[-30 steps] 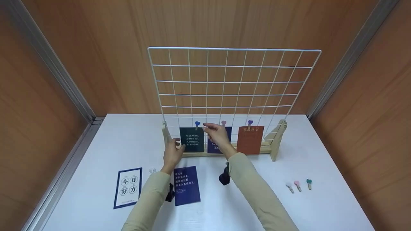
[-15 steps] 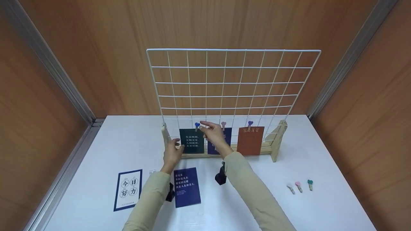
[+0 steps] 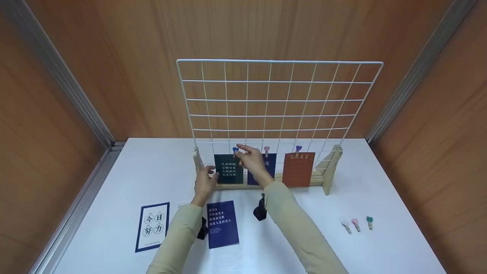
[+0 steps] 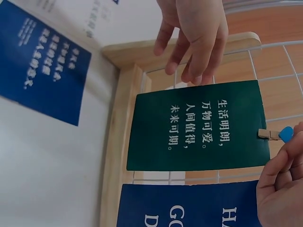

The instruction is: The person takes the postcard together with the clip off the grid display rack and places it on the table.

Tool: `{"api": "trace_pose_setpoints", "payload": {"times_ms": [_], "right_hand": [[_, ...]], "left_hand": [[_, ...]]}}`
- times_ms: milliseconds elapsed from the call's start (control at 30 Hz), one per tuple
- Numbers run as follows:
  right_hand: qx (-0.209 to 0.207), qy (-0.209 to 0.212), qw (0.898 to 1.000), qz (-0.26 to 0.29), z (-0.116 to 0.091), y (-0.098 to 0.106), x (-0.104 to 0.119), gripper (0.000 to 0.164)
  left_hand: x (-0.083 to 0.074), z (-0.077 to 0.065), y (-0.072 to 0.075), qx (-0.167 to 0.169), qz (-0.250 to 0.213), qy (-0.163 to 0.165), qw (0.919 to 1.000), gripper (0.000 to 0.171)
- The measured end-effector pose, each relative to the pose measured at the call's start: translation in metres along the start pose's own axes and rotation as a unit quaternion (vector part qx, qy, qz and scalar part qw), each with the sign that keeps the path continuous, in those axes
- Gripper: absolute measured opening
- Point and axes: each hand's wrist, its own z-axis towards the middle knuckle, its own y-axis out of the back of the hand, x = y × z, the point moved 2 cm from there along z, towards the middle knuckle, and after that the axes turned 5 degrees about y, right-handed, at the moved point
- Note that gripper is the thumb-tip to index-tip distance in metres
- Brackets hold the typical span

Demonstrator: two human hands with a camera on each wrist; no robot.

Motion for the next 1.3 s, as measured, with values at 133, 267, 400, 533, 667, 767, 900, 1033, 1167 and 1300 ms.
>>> {"api": "trace_pose_setpoints", "payload": {"times_ms": [133,267,400,533,667,767,900,1033,1167,1300], "right_hand": [[0.009,0.009,1.0,-0.012,-0.0004,-0.0013,-0.0005,0.034],[0.015,0.007,1.0,-0.022,-0.0006,-0.003,-0.0021,0.036],[0.016,0.007,1.0,-0.022,0.0001,-0.0048,-0.0028,0.036],[0.024,0.012,1.0,-0.015,-0.001,-0.0054,0.0015,0.035],[0.023,0.021,0.999,-0.016,0.0023,-0.0057,-0.0023,0.033],[0.014,0.026,0.999,-0.02,0.0022,-0.0055,-0.0016,0.031],[0.003,0.031,0.999,-0.024,0.0021,-0.0052,-0.0013,0.028],[-0.006,0.039,0.999,-0.028,0.0025,-0.0052,-0.0021,0.026],[-0.013,0.048,0.998,-0.034,0.0031,-0.0055,-0.0022,0.023],[-0.019,0.054,0.997,-0.042,0.0029,-0.0053,-0.0027,0.022]], "left_hand": [[-0.0011,0.0011,-0.0007,0.002,0.004,0.006,1.0,0.029],[-0.0022,0.0015,-0.0011,0.007,0.002,0.016,0.9998,0.026],[-0.0028,0.0016,-0.0003,0.01,0.0,0.019,0.9998,0.025],[-0.0025,0.0027,0.0004,0.011,-0.001,0.009,0.9999,0.025],[-0.0016,0.0031,0.0002,0.015,0.0,0.013,0.9998,0.024],[-0.001,0.0033,-0.0004,0.015,0.0,0.022,0.9996,0.022],[-0.0002,0.0039,-0.002,0.01,-0.004,0.031,0.9995,0.019],[-0.0003,0.0036,-0.0031,0.003,-0.011,0.035,0.9993,0.016],[-0.0009,0.003,-0.003,0.0,-0.016,0.037,0.9992,0.015],[-0.0003,0.0027,-0.003,-0.005,-0.019,0.032,0.9993,0.014]]}}
